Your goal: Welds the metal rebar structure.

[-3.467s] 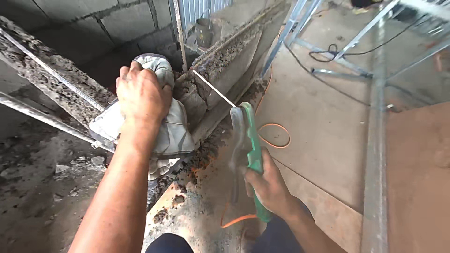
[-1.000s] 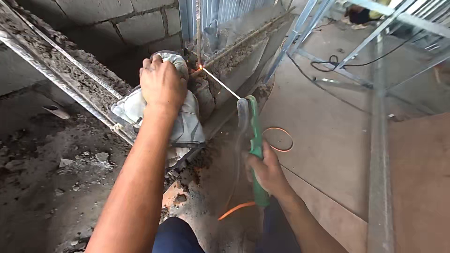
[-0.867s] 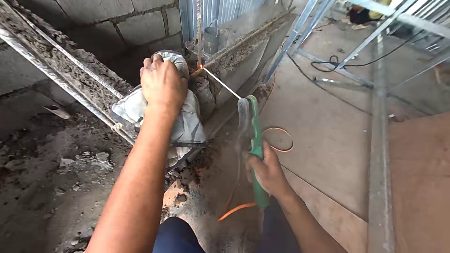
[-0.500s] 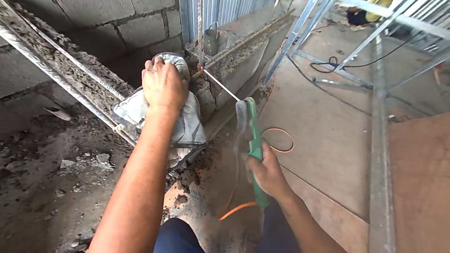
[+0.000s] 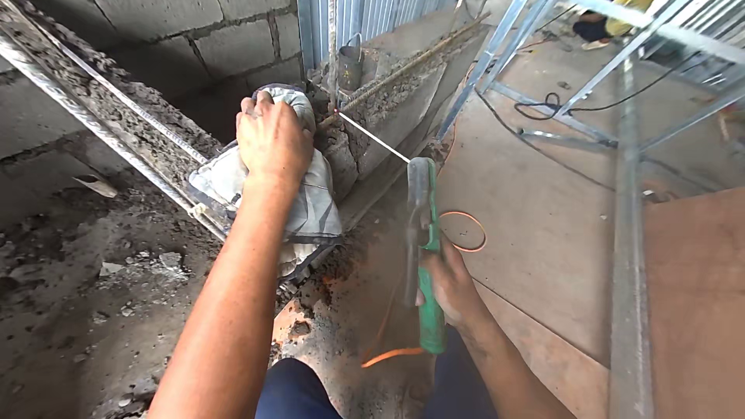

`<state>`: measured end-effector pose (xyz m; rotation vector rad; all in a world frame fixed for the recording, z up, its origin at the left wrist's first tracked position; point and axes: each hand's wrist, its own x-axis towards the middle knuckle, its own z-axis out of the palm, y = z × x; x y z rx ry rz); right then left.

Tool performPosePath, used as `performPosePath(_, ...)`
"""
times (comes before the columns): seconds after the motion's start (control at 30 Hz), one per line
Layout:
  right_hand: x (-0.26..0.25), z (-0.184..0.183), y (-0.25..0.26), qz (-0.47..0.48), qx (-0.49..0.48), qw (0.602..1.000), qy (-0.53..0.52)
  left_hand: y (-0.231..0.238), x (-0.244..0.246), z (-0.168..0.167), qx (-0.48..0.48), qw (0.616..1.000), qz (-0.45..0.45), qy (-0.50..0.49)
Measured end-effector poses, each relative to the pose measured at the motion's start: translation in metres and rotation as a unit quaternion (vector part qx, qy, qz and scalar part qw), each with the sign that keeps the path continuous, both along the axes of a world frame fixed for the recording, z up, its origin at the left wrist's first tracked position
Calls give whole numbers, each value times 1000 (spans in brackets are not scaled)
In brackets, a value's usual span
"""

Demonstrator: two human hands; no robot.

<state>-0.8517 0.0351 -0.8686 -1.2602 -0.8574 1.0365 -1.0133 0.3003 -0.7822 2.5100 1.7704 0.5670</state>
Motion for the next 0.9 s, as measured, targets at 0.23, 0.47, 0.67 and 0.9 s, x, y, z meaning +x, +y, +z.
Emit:
performPosePath(0.23,0,-8,2,-37,-58,976,-206,1,1,0,4,1000,5,9)
performPosePath(0.47,4,-3,0,-28,-1,999,-47,-10,-2,-4,-19,1000,-3,5)
performPosePath(0.67,7,-1,-6,-43,-20,985,-169,1,0,-3,6,1000,-8,-11)
performPosePath(0.9,-1,-5,2,-29,-21,992,-125,2,1,-3,10,1000,7,-3)
